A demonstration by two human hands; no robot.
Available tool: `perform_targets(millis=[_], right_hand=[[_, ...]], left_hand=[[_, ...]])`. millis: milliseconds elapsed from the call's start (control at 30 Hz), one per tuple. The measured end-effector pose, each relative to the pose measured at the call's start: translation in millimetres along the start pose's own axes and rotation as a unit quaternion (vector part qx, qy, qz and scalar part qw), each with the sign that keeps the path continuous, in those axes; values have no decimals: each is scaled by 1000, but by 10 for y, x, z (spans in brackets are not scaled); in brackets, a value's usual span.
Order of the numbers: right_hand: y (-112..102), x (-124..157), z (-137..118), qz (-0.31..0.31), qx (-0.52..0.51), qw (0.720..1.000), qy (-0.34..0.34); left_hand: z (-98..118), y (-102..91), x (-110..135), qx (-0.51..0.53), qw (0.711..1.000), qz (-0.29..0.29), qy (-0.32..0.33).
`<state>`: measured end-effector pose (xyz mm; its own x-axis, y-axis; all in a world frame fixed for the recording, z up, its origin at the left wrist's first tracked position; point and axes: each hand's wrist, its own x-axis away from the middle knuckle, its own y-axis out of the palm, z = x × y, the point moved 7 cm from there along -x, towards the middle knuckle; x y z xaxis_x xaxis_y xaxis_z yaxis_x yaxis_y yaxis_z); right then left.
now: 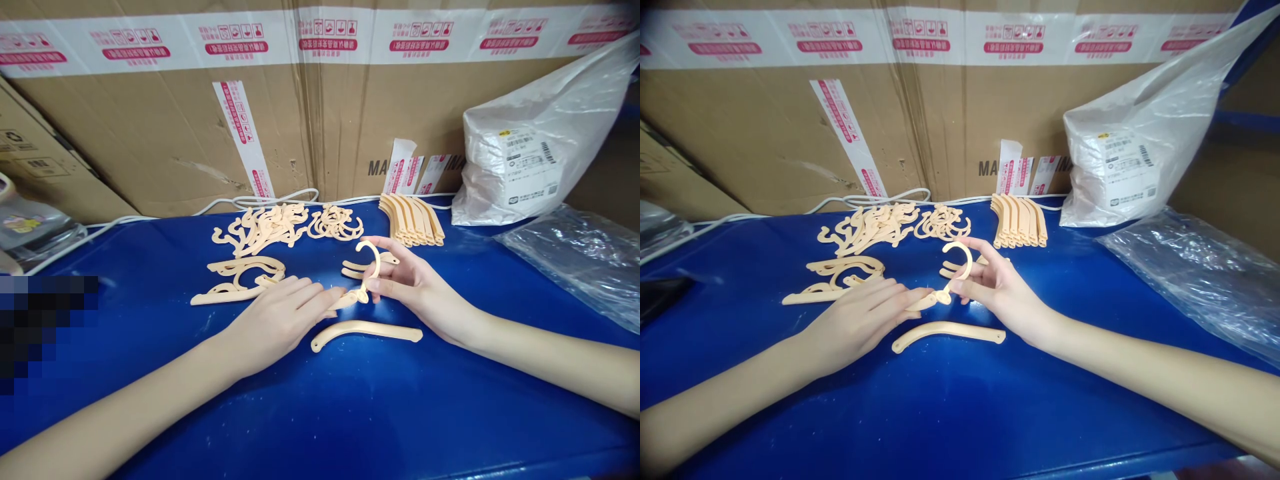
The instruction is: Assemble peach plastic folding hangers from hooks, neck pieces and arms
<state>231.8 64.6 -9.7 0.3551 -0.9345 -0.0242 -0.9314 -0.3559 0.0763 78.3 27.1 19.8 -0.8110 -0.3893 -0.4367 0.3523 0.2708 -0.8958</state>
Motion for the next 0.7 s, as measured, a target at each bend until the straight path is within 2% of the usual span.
perform_targets(millis=[567, 700], right_hand=[[-11, 5, 2, 5, 35, 999, 0], [-13, -7, -16, 7, 43, 999, -9]], left_hand=[[-1, -14, -5, -9, 1000, 8, 6], [-17, 21, -7, -8, 1000, -5, 2]])
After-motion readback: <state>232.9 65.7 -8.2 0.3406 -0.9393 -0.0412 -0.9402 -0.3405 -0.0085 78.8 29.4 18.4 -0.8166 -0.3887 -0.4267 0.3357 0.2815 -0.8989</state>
